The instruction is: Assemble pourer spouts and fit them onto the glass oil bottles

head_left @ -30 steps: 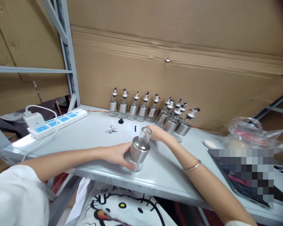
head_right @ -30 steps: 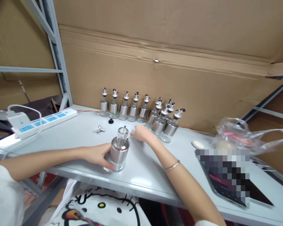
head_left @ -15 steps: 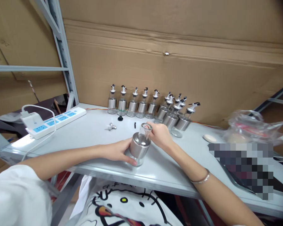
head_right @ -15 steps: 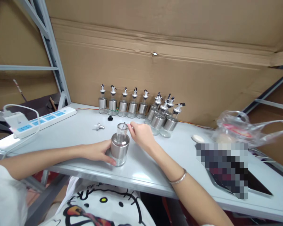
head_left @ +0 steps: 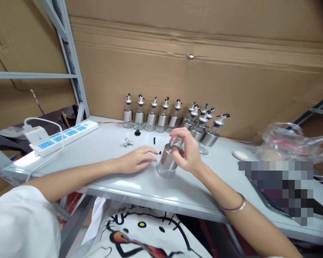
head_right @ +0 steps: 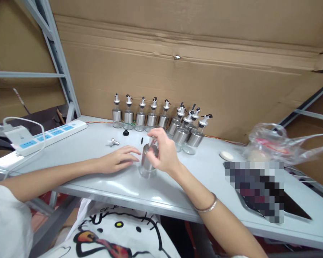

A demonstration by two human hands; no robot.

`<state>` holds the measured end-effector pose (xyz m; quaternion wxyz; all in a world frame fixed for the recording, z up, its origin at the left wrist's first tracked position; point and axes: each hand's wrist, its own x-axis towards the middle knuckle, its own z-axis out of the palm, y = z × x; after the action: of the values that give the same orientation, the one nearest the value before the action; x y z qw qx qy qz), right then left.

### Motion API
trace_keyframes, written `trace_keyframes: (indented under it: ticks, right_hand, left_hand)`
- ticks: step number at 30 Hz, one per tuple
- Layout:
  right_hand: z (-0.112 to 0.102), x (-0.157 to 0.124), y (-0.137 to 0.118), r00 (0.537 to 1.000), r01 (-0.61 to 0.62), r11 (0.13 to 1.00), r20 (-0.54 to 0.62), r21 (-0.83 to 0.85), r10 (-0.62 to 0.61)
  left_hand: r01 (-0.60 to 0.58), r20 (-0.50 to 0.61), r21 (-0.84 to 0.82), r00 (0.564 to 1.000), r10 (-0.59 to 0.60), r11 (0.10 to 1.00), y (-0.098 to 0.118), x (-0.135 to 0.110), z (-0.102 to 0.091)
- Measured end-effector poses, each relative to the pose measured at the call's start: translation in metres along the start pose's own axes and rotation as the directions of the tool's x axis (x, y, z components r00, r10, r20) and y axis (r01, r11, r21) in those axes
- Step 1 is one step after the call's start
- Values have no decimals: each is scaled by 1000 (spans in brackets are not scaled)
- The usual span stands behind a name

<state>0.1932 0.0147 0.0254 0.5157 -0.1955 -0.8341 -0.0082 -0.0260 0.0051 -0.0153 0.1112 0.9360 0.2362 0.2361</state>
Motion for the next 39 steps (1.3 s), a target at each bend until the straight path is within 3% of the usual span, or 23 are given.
trace_keyframes:
  ticks: [3, 7, 11, 14, 17, 21, 25, 28, 32, 35, 37, 39]
  right_hand:
    - [-5, 2, 5, 972, -198, 977, -144, -82, 185]
    - [-13, 4, 15, 931, -338, 909, -230, -245, 284]
    - [-20, 5, 28, 886, -428, 872, -301, -236, 353]
    - [-25, 4, 41, 872, -441, 865, -340, -239, 351]
    - [-29, 4, 50, 891, -403, 840, -366, -364, 269]
    - [-28, 5, 45, 917, -261, 788, -398, -557, 23]
    - [-22, 4, 31, 936, -24, 803, -295, -596, -191]
    - [-16, 2, 25, 958, 94, 816, -172, -570, -231]
    - [-10, 1, 24, 973, 123, 845, -104, -520, -206]
    - [-8, 1, 21, 984, 151, 893, -26, -423, -178]
    - [-6, 1, 19, 978, 190, 930, 147, -316, -149]
    - [-3, 1, 15, 941, 212, 947, 312, -243, -130]
  left_hand:
    - [39, -109, 152, 994, -23, 988, -16, 0, -13]
    - [184, -168, 267, 975, -142, 946, -36, -5, -35]
    - [321, -24, 300, 944, -330, 898, -55, -16, -50]
    - [359, 87, 245, 917, -389, 901, -63, -22, -56]
    - [401, 147, 176, 892, -427, 899, -61, -24, -61]
    - [441, 211, 174, 856, -471, 880, -53, -23, -66]
    - [433, 198, 213, 859, -473, 876, -49, -21, -67]
    - [425, 160, 243, 869, -468, 872, -48, -17, -67]
    - [322, 81, 235, 934, -348, 917, -47, -13, -59]
    - [132, -150, 256, 984, -96, 958, -38, -11, -43]
    - [-30, -309, 338, 940, 141, 941, -28, -9, -32]
    - [-147, -380, 414, 869, 317, 899, -16, -8, -23]
